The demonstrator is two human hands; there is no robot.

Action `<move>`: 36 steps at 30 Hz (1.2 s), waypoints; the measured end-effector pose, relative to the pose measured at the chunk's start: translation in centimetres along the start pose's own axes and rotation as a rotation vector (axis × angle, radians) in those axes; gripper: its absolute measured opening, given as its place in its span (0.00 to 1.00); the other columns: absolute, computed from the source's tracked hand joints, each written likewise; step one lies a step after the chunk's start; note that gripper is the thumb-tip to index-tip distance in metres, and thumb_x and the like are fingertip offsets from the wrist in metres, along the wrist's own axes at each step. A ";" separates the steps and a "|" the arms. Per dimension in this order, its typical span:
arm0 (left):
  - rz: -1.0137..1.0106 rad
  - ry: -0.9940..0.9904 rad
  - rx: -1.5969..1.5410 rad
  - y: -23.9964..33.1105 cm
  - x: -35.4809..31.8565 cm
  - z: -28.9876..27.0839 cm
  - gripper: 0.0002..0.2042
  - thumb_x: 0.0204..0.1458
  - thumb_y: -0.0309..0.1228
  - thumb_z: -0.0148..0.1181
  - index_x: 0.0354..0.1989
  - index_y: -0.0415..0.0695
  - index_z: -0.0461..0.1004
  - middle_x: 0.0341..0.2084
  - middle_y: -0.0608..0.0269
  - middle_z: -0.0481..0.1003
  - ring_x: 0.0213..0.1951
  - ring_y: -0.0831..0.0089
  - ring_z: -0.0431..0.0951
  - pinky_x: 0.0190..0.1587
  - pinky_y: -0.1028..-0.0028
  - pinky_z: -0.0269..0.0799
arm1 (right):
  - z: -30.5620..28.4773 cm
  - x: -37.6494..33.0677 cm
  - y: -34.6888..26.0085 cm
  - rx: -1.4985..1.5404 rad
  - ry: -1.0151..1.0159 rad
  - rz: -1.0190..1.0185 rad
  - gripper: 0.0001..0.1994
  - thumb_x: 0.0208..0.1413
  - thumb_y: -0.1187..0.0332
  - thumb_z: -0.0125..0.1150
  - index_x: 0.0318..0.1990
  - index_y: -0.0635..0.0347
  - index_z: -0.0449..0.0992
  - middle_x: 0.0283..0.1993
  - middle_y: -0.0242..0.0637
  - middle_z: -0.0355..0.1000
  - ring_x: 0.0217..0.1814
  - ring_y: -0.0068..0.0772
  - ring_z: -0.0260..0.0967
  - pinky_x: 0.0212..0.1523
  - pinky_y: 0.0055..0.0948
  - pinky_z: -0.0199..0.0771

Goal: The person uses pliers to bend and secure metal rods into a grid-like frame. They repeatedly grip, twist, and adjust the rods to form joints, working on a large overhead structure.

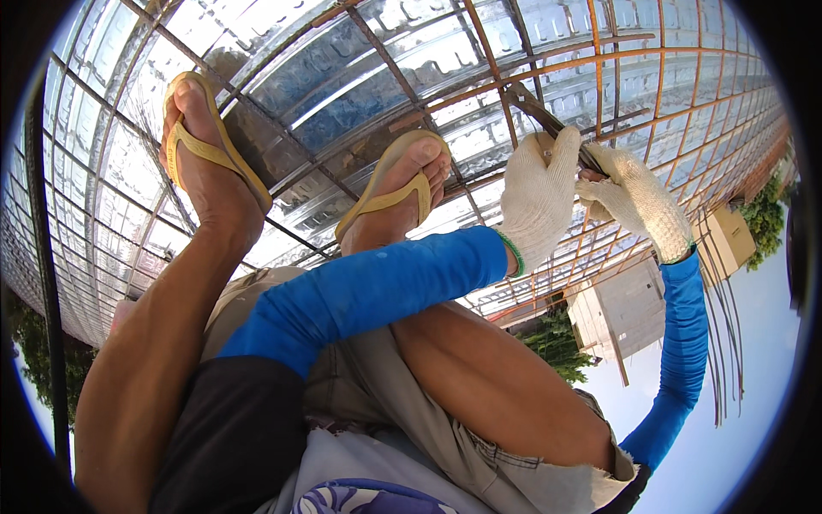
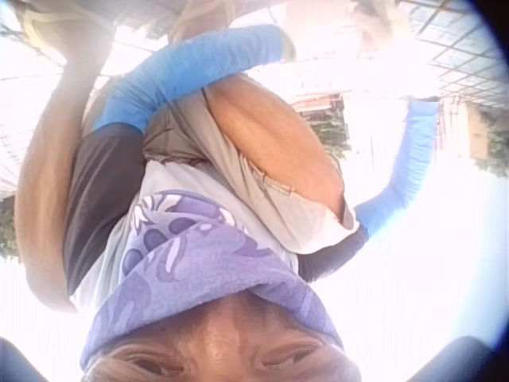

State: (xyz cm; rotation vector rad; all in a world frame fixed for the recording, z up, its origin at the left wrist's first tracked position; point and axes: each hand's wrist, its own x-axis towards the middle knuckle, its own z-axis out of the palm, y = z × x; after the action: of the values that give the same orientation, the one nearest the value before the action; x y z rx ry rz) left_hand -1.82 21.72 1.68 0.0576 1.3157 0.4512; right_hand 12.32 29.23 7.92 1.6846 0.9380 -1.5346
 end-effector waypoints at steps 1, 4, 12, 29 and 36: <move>-0.002 -0.014 0.015 -0.5 -0.1 0.0 0.23 0.72 0.50 0.55 0.42 0.36 0.76 0.26 0.58 0.74 0.28 0.66 0.74 0.32 0.63 0.69 | -0.1 -0.1 0.5 0.114 -0.006 -0.039 0.18 0.70 0.66 0.65 0.61 0.65 0.76 0.32 0.26 0.70 0.31 0.19 0.75 0.30 0.25 0.79; 0.031 -0.051 0.111 -1.8 0.0 -0.2 0.19 0.76 0.40 0.45 0.48 0.35 0.75 0.36 0.36 0.78 0.40 0.37 0.78 0.44 0.49 0.71 | -1.6 0.2 1.4 0.211 -0.151 -0.152 0.14 0.69 0.65 0.65 0.53 0.68 0.77 0.34 0.29 0.75 0.32 0.22 0.77 0.32 0.24 0.82; 0.084 -0.069 0.133 -1.3 -1.2 -0.7 0.17 0.76 0.39 0.45 0.50 0.38 0.76 0.34 0.37 0.78 0.40 0.35 0.77 0.43 0.48 0.70 | -2.2 -0.8 -1.2 0.368 -0.194 -0.091 0.20 0.60 0.55 0.70 0.45 0.67 0.78 0.27 0.36 0.77 0.23 0.26 0.77 0.23 0.25 0.78; 0.090 -0.276 0.302 -2.6 -2.9 -0.1 0.15 0.74 0.35 0.48 0.62 0.41 0.70 0.36 0.40 0.78 0.38 0.40 0.80 0.40 0.49 0.73 | -0.1 -2.4 -1.5 -0.428 0.299 -0.259 0.36 0.45 0.72 0.81 0.64 0.62 0.73 0.32 0.41 0.77 0.28 0.36 0.80 0.29 0.38 0.80; 0.304 -0.327 0.676 -3.8 -3.4 0.1 0.13 0.74 0.37 0.49 0.54 0.44 0.76 0.29 0.48 0.81 0.31 0.46 0.82 0.34 0.54 0.76 | 1.9 -2.1 1.0 -1.079 0.891 -0.614 0.30 0.58 0.74 0.69 0.69 0.57 0.70 0.42 0.44 0.78 0.37 0.53 0.81 0.36 0.46 0.84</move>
State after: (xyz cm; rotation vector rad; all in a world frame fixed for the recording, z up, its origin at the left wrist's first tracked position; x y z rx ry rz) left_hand -1.20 17.07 3.68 0.8682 1.0862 0.2197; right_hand 12.10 26.97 9.84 1.2009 2.3441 -0.2206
